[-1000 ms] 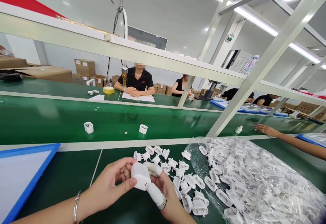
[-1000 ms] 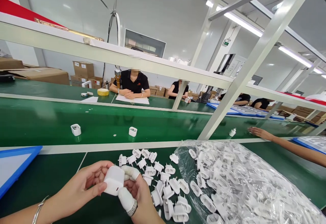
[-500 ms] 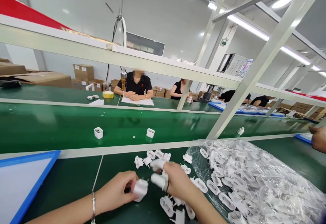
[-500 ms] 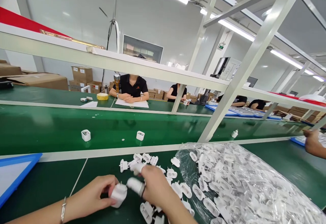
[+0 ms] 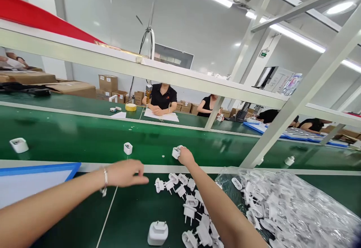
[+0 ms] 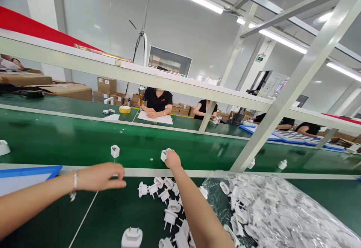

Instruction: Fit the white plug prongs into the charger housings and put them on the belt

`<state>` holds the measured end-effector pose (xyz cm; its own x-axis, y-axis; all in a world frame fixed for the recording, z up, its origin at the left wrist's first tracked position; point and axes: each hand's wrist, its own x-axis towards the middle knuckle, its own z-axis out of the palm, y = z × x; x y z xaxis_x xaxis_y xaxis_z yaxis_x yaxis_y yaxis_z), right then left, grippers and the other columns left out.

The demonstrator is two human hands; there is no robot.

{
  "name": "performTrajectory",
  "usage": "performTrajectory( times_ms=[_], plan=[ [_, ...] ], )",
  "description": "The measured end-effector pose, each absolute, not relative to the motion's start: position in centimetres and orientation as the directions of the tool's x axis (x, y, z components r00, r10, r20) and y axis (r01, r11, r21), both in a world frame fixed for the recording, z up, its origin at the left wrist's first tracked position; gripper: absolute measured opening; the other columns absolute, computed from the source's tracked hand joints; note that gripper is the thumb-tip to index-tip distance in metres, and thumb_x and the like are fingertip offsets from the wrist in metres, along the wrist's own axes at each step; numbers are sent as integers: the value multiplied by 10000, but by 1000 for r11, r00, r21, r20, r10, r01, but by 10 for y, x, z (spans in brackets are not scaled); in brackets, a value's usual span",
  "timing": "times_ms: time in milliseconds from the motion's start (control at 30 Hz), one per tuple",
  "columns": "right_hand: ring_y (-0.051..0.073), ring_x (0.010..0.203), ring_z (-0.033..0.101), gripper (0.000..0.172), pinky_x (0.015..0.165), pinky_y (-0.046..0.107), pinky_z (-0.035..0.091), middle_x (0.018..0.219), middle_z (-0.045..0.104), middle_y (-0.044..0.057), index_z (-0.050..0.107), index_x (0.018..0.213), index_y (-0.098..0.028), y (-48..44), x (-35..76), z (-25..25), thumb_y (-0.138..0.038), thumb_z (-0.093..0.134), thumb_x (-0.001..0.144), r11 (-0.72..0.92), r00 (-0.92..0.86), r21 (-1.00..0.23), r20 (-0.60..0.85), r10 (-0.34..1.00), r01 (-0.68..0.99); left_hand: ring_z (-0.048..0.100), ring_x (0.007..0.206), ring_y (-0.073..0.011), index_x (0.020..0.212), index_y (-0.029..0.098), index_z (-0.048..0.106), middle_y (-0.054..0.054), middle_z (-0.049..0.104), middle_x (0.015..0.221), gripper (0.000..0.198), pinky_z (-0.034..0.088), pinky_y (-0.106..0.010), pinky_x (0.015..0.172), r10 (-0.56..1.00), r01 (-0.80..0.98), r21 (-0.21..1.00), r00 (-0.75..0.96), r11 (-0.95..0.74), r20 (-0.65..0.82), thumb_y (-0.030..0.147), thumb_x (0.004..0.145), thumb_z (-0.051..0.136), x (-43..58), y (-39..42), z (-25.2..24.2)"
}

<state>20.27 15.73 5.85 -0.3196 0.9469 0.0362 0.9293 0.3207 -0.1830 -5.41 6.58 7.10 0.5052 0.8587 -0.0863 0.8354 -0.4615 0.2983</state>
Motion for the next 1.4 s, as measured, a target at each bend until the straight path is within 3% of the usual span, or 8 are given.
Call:
performTrajectory(
  times_ms=[67,233,367,533,767,967,1133,1400],
  plan=[
    [210,979,595,247,861,356,490,1112,606,84,597,1144,-165,145,187,55,-261,609,917,398,-397,-219,51,916,891,602,1004,-262,971,188,648,-89,644,1081,193,467,-317,852,924,920,151,375,-360,-80,304,850,552,-67,100,71],
    [192,965,592,336,867,255,443,982,656,2,656,1078,-270,91,146,31,-252,749,755,637,-656,-294,44,754,713,400,1306,-357,1290,156,518,-159,430,1419,601,382,-446,1047,969,972,54,234,-230,-75,25,704,547,-84,157,45],
    [246,960,572,378,872,327,435,946,646,58,652,1102,-228,63,151,26,-311,753,748,829,-845,-219,35,534,514,581,1123,-289,1215,159,571,-143,542,1289,433,471,-374,948,966,969,56,243,-239,-86,89,796,488,-82,167,38],
    [256,1034,533,252,944,367,401,1037,609,117,649,1056,-163,47,218,45,-151,629,805,706,-709,-88,-8,705,703,629,994,-301,1132,187,617,-127,616,1116,322,500,-374,843,954,958,57,287,-282,-92,226,828,518,-79,142,50],
    [257,1121,479,403,958,383,390,980,607,103,655,990,-165,20,269,33,67,492,704,743,-726,-47,-258,637,668,618,1003,-295,1173,218,605,-112,610,1153,349,475,-361,832,934,941,73,337,-330,-119,275,830,571,-67,69,50],
    [215,867,543,173,797,319,453,868,585,67,596,832,-155,26,262,32,-39,575,704,494,-559,-403,-56,827,770,530,1137,-320,1171,236,583,-85,598,1208,565,399,-410,971,851,830,250,523,-499,-39,307,656,802,-33,30,54],
    [169,723,540,279,676,270,473,768,573,14,579,890,-184,32,241,26,-440,649,803,158,-374,-937,32,927,311,588,975,-240,945,213,618,-51,634,1040,210,435,-316,839,831,735,476,555,-482,-16,165,741,614,-5,20,29],
    [191,773,586,214,691,282,476,856,609,49,604,930,-175,36,216,19,-380,572,877,222,-372,-810,5,928,543,503,680,-155,990,205,612,1,555,797,273,384,-229,611,877,624,708,480,-331,-13,307,737,604,6,31,-3]
  ],
)
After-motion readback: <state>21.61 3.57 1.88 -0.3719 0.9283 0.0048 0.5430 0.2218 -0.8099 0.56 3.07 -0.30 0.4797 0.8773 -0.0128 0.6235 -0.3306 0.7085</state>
